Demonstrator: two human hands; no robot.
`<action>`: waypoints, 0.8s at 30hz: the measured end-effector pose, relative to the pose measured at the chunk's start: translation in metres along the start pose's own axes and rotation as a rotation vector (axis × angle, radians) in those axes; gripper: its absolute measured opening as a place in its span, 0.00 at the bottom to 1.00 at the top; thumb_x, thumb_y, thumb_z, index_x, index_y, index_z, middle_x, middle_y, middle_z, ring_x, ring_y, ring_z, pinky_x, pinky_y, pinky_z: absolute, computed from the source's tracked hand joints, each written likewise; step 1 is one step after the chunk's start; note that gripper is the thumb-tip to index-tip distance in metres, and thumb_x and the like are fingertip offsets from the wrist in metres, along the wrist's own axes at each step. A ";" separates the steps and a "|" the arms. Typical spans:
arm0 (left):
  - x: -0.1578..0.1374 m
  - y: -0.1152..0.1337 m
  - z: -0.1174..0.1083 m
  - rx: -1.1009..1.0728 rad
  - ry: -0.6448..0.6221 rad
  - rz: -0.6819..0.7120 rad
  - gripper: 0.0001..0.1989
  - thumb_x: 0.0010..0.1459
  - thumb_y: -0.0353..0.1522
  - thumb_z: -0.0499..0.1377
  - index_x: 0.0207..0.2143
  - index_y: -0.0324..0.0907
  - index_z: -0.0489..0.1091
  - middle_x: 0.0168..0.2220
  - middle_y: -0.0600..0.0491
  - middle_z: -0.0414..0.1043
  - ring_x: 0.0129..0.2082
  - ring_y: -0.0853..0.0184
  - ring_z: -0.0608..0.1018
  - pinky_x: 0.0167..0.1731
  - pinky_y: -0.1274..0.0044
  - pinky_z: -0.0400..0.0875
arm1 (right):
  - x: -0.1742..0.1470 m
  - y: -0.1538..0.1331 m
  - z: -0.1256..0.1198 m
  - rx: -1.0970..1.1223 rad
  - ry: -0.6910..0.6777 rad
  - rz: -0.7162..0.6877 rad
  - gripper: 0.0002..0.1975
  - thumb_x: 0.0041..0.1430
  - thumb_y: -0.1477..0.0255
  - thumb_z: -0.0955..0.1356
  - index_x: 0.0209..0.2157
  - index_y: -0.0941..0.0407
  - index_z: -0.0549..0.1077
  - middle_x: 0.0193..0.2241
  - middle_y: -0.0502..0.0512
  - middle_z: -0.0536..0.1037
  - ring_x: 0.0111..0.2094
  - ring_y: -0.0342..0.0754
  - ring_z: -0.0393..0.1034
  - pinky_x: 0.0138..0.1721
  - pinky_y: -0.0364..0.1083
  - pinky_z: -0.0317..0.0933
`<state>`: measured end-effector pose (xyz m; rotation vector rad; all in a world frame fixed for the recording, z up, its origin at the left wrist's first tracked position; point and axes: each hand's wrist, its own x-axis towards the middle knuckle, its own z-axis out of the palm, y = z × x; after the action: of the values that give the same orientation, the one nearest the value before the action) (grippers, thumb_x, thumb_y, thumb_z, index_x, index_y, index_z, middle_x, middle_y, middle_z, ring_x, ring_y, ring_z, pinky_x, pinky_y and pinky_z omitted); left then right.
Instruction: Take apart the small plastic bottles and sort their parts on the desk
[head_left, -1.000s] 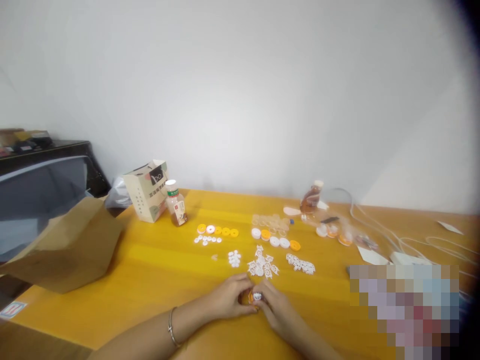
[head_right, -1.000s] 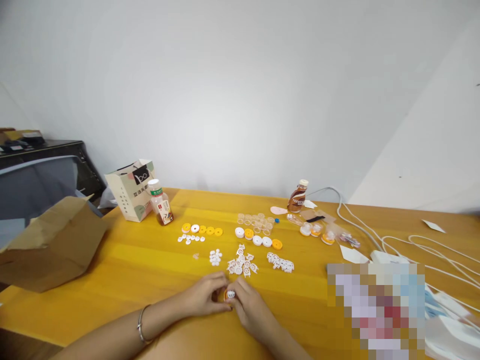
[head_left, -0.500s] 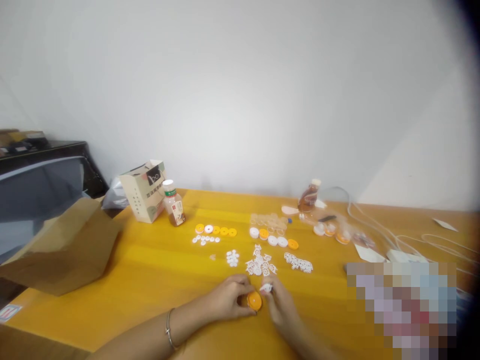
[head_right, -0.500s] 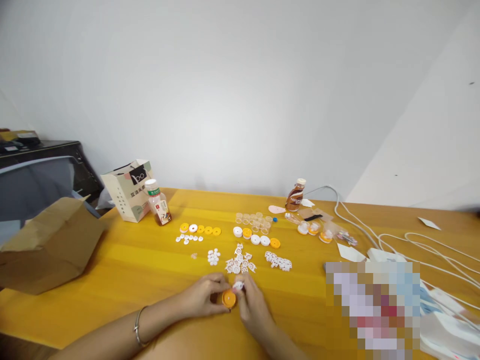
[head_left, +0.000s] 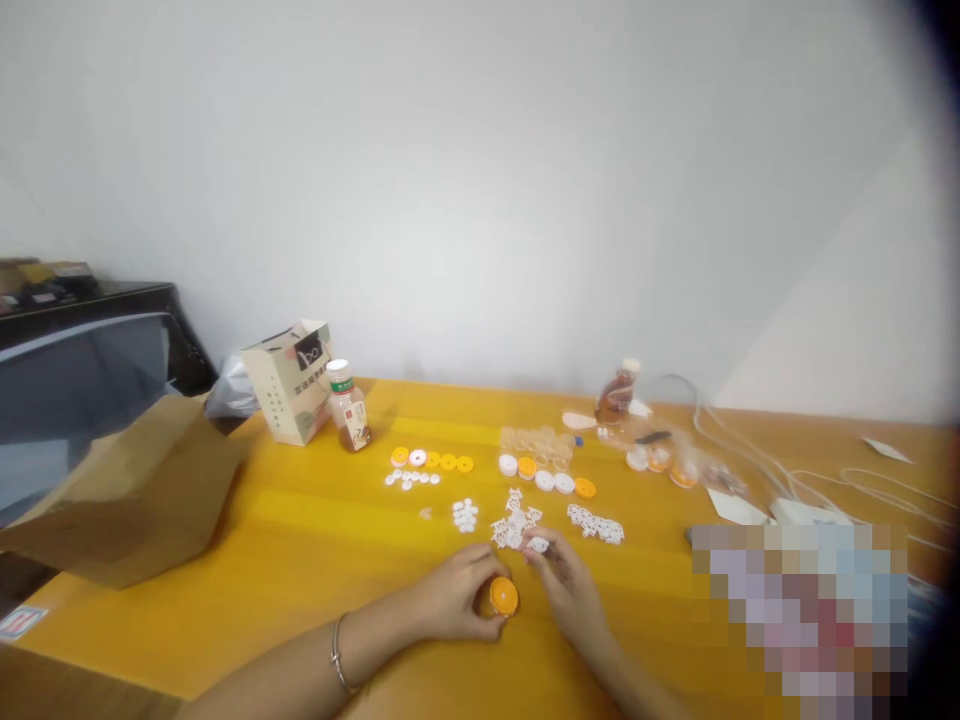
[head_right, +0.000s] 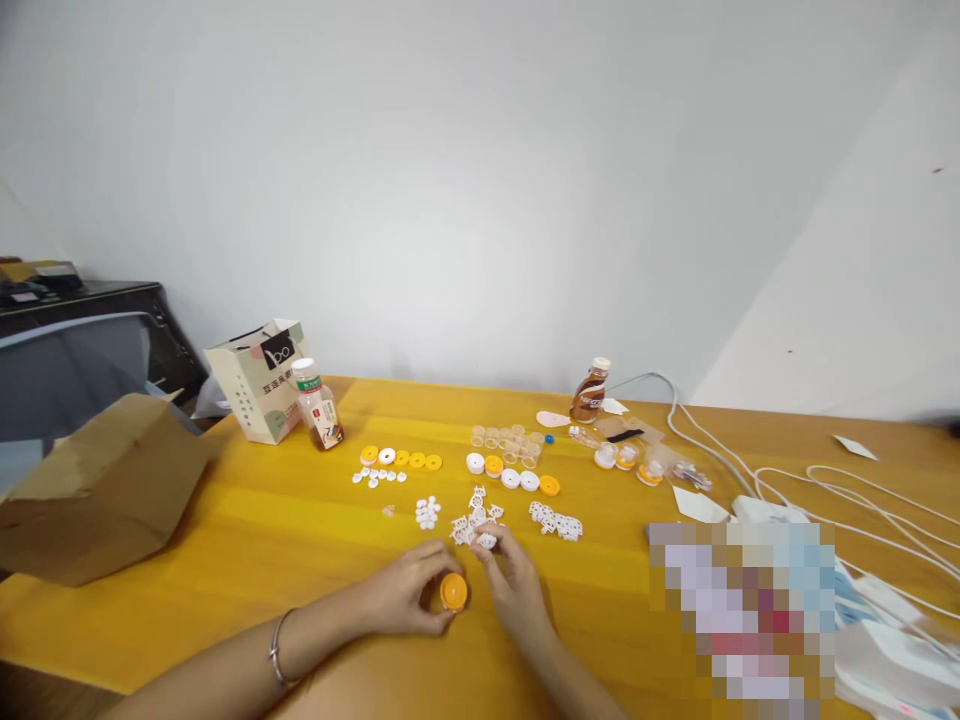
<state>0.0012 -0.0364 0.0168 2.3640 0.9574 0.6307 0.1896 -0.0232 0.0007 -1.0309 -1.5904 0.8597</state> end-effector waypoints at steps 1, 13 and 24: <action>0.000 0.000 -0.002 -0.011 -0.008 -0.005 0.20 0.44 0.30 0.61 0.42 0.41 0.64 0.38 0.51 0.65 0.39 0.66 0.68 0.41 0.78 0.64 | 0.000 -0.001 0.000 0.010 -0.008 0.012 0.12 0.57 0.62 0.62 0.39 0.54 0.66 0.31 0.54 0.72 0.34 0.48 0.68 0.38 0.46 0.63; 0.009 0.006 -0.008 -0.348 0.279 -0.044 0.18 0.57 0.37 0.55 0.49 0.43 0.66 0.39 0.49 0.69 0.40 0.65 0.70 0.43 0.73 0.64 | -0.002 -0.021 0.010 0.337 -0.314 0.184 0.13 0.54 0.58 0.64 0.31 0.54 0.62 0.21 0.48 0.71 0.24 0.44 0.66 0.30 0.45 0.62; 0.017 0.006 0.009 -0.670 0.417 -0.199 0.15 0.50 0.41 0.60 0.34 0.38 0.72 0.34 0.50 0.73 0.36 0.65 0.73 0.41 0.75 0.67 | 0.003 -0.014 0.011 0.361 -0.163 0.296 0.17 0.46 0.57 0.69 0.25 0.55 0.62 0.15 0.46 0.72 0.18 0.43 0.67 0.22 0.43 0.60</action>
<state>0.0198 -0.0302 0.0174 1.5574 0.9411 1.1775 0.1752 -0.0260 0.0122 -0.9634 -1.3621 1.4065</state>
